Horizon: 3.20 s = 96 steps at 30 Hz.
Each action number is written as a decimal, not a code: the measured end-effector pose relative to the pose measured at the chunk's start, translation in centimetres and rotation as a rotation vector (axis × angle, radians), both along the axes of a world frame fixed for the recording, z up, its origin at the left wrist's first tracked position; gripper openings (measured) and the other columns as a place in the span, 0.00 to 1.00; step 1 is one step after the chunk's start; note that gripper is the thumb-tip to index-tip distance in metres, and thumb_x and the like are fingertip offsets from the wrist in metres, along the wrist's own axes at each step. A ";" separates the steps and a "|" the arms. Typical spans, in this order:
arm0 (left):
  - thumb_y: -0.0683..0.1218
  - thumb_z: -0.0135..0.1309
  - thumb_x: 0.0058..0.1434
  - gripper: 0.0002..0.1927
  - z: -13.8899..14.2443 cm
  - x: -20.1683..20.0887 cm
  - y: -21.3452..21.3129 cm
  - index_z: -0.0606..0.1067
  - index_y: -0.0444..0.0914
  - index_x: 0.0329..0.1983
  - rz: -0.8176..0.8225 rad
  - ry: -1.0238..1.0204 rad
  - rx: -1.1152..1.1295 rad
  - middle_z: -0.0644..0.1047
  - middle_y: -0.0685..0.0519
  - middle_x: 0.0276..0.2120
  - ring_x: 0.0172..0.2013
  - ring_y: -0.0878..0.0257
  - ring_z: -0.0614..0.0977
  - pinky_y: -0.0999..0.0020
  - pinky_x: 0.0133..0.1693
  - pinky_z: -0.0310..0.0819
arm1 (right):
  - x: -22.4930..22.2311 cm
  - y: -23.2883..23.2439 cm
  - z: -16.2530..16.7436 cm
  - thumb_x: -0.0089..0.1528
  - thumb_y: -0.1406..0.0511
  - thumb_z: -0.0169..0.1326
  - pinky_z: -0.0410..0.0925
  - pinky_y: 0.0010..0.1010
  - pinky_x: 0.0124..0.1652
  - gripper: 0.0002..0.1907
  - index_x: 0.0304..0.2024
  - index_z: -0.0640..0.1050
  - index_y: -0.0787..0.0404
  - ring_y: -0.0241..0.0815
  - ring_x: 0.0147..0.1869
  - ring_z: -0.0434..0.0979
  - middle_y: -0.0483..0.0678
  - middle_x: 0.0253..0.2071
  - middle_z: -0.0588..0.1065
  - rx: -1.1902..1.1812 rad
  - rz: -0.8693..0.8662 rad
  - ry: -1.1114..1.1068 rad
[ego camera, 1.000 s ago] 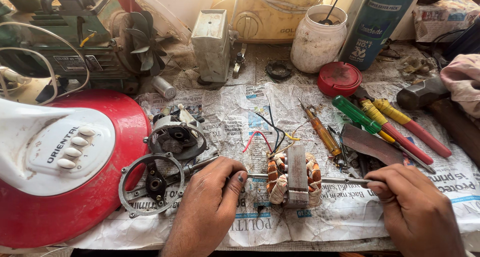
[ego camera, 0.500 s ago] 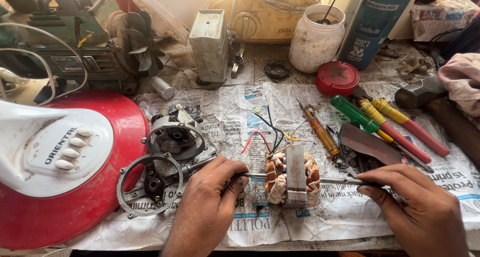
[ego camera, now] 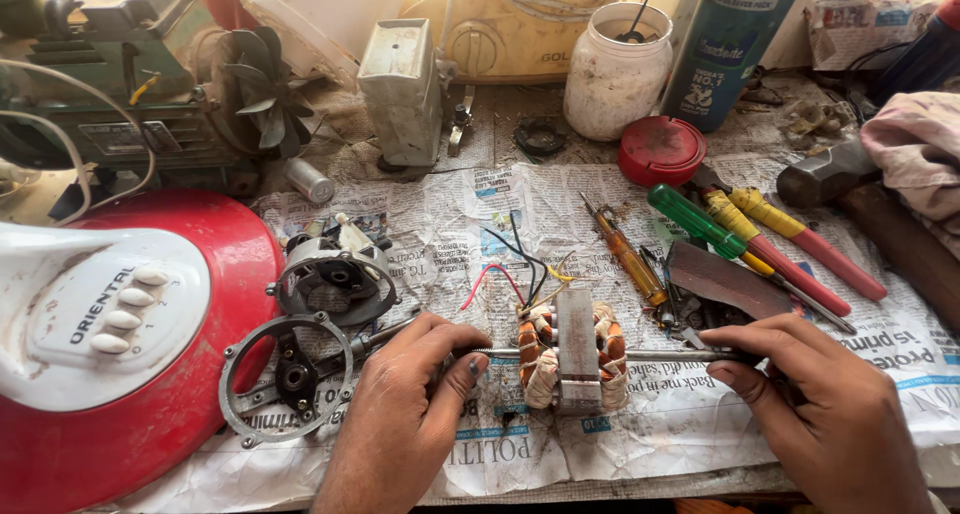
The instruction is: The person threads a long threaded rod through the wound stator of a disassembled fan motor, then holds the stator and works the rod and shaft into the central bore, twisting and pushing to seat the rotor shaft through the windings on a newspaper-covered workbench.
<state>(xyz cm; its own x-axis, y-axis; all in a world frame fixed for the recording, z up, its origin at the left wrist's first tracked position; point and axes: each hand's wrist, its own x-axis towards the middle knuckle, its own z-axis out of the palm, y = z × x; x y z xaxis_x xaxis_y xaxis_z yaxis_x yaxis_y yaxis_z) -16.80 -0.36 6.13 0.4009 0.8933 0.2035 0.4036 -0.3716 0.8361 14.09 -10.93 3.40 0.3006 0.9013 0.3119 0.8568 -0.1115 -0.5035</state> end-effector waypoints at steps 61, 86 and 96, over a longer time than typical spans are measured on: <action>0.39 0.63 0.52 0.21 -1.7 4.1 -0.3 0.81 0.37 0.51 -0.077 0.032 0.177 0.84 0.50 0.45 0.48 0.55 0.82 0.61 0.48 0.74 | -2.9 1.6 1.3 0.50 0.68 0.62 0.64 0.40 0.60 0.22 0.49 0.82 0.58 0.50 0.61 0.75 0.47 0.50 0.80 0.273 0.368 -0.240; 0.41 0.66 0.52 0.20 -3.0 3.1 1.2 0.82 0.40 0.50 -0.103 -0.004 0.211 0.85 0.51 0.44 0.45 0.55 0.83 0.60 0.46 0.73 | -2.4 3.7 -0.1 0.55 0.62 0.65 0.66 0.36 0.48 0.23 0.53 0.83 0.53 0.43 0.48 0.77 0.44 0.44 0.79 -0.035 0.378 -0.129; 0.38 0.61 0.57 0.12 -2.3 1.8 1.1 0.81 0.35 0.45 -0.016 -0.099 0.177 0.84 0.49 0.37 0.37 0.58 0.88 0.66 0.39 0.80 | -2.3 3.5 0.2 0.55 0.63 0.64 0.66 0.38 0.51 0.22 0.53 0.82 0.56 0.45 0.51 0.76 0.45 0.46 0.78 0.019 0.429 -0.196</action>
<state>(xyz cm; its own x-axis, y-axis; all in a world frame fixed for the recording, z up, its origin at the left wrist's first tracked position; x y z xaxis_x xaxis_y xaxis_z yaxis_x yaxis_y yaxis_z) -14.99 0.73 3.85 0.3845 0.8340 0.3956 0.3153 -0.5215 0.7929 11.76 -7.41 3.57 -0.1644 0.9247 0.3433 0.9026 0.2814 -0.3258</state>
